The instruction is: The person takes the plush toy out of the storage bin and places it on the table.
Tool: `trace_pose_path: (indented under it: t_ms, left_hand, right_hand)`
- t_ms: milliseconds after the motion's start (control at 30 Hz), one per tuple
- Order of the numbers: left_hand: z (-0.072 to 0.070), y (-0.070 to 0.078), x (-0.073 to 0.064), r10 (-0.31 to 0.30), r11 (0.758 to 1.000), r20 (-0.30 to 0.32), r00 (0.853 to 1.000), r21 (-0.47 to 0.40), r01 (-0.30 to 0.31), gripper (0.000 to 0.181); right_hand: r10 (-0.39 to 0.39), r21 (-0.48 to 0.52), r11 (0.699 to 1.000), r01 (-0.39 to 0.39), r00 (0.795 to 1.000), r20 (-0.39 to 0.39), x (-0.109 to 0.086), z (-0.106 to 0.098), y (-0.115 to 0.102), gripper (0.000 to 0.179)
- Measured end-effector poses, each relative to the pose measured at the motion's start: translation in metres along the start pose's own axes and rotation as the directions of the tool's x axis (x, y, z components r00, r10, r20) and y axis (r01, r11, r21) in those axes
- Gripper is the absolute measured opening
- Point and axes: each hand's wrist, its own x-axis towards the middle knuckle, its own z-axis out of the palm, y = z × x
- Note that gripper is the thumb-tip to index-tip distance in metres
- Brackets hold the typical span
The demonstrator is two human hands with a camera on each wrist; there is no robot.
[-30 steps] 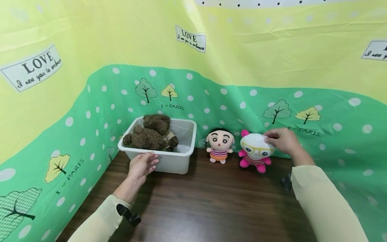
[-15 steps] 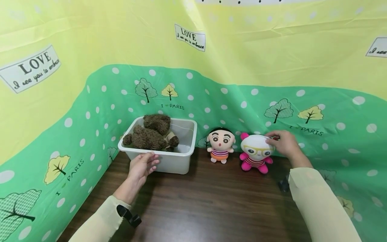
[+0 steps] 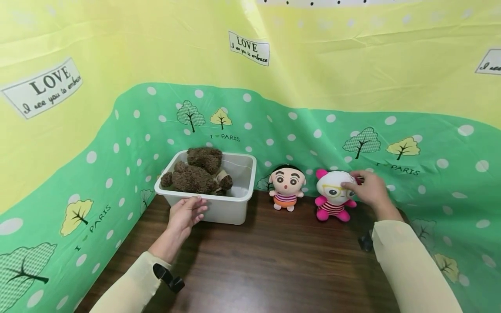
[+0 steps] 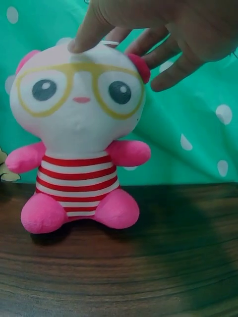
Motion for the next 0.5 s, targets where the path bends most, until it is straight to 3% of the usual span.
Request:
trace_pose_path:
  t_ms: [500]
  left_hand:
    - [0.0006,0.0008,-0.0002,-0.007,1.000,0.002,1.000,0.007,0.007,0.023]
  right_hand:
    - [-0.003,-0.024,1.000,0.002,0.999,-0.044,-0.0004,0.0078,-0.0036,0.072]
